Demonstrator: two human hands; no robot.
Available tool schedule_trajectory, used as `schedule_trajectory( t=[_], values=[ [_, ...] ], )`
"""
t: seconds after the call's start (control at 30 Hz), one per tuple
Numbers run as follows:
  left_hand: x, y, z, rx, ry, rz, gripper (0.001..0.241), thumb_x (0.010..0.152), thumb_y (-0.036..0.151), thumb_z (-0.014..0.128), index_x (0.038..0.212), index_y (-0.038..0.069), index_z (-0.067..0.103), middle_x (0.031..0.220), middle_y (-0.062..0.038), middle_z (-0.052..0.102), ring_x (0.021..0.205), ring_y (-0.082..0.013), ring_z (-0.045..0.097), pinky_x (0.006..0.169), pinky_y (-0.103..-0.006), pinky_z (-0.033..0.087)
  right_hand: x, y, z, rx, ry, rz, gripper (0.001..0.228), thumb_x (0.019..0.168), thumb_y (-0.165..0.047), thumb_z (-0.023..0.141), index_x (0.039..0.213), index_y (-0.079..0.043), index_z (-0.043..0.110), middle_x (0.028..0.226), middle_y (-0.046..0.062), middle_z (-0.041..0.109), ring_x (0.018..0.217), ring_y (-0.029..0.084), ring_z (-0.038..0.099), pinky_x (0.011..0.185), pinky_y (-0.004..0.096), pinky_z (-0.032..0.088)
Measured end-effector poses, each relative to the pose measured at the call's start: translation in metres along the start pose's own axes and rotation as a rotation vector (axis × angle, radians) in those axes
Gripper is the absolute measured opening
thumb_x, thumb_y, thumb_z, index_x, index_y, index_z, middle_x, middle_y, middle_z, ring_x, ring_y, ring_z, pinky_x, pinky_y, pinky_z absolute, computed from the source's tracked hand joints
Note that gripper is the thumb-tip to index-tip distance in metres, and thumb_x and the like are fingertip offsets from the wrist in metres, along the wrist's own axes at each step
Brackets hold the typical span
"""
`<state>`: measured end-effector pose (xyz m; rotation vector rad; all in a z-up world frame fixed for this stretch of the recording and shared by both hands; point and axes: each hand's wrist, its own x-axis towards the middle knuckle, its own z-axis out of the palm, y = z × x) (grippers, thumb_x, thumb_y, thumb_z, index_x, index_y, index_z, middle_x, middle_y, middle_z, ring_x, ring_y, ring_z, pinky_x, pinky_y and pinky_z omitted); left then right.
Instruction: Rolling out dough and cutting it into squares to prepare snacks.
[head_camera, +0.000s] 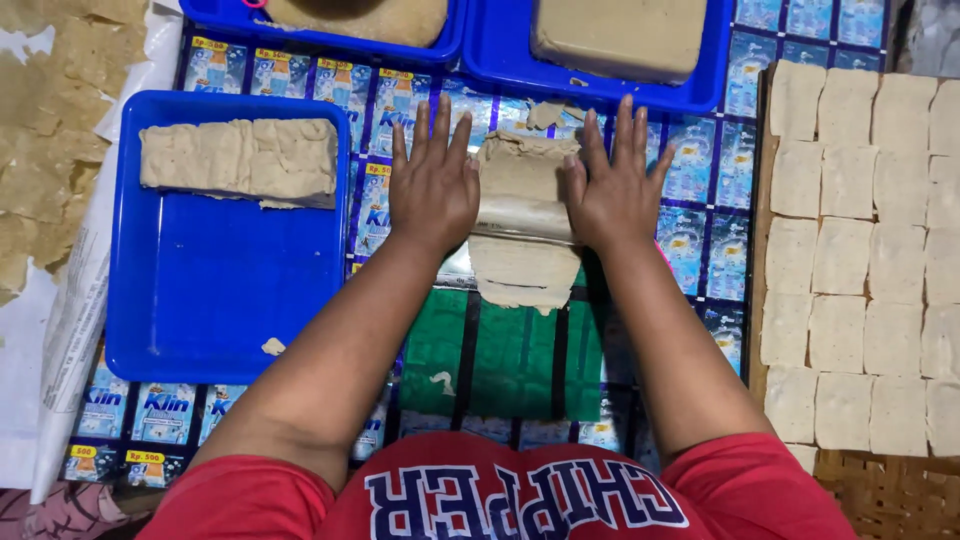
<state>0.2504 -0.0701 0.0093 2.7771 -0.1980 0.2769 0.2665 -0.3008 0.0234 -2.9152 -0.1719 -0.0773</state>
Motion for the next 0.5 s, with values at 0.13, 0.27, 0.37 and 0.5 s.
schedule_trajectory(
  t=[0.13,0.27,0.37,0.5],
  values=[
    [-0.042,0.007,-0.018,0.015,-0.142,-0.016,0.053,0.109,0.033,0.034,0.155,0.01,0.047,0.17,-0.018,0.025,0.158,-0.039,0.014,0.126,-0.057,0.001,-0.044,0.004,0.01,-0.016,0.005,-0.067,0.059,0.111,-0.05,0.034,0.162,-0.022,0.04,0.172,0.017,0.014,0.158,0.036,0.011,0.117,0.075,0.007],
    [-0.096,0.007,-0.016,-0.011,-0.12,0.038,0.055,0.111,0.037,0.034,0.159,0.013,0.04,0.17,-0.016,0.027,0.158,-0.0377,0.019,0.126,-0.0571,0.005,-0.096,0.005,0.022,-0.058,0.117,-0.149,0.06,0.109,-0.044,0.039,0.16,-0.014,0.04,0.169,0.017,0.028,0.155,0.037,0.026,0.115,0.071,0.019],
    [-0.137,0.007,-0.011,0.028,-0.082,0.081,0.056,0.111,0.038,0.037,0.162,0.016,0.035,0.169,-0.014,0.029,0.157,-0.0342,0.023,0.127,-0.056,0.008,-0.139,0.002,0.026,-0.058,0.234,-0.202,0.063,0.108,-0.039,0.043,0.161,-0.006,0.034,0.166,0.019,0.033,0.15,0.035,0.036,0.114,0.062,0.029],
    [-0.168,0.006,-0.017,0.056,-0.012,0.115,0.056,0.107,0.042,0.047,0.157,0.018,0.042,0.16,-0.011,0.044,0.151,-0.0306,0.035,0.127,-0.0568,0.012,-0.182,-0.002,0.018,-0.047,0.27,-0.237,0.06,0.106,-0.037,0.047,0.157,-0.006,0.041,0.16,0.017,0.045,0.145,0.031,0.045,0.115,0.053,0.03]
  ],
)
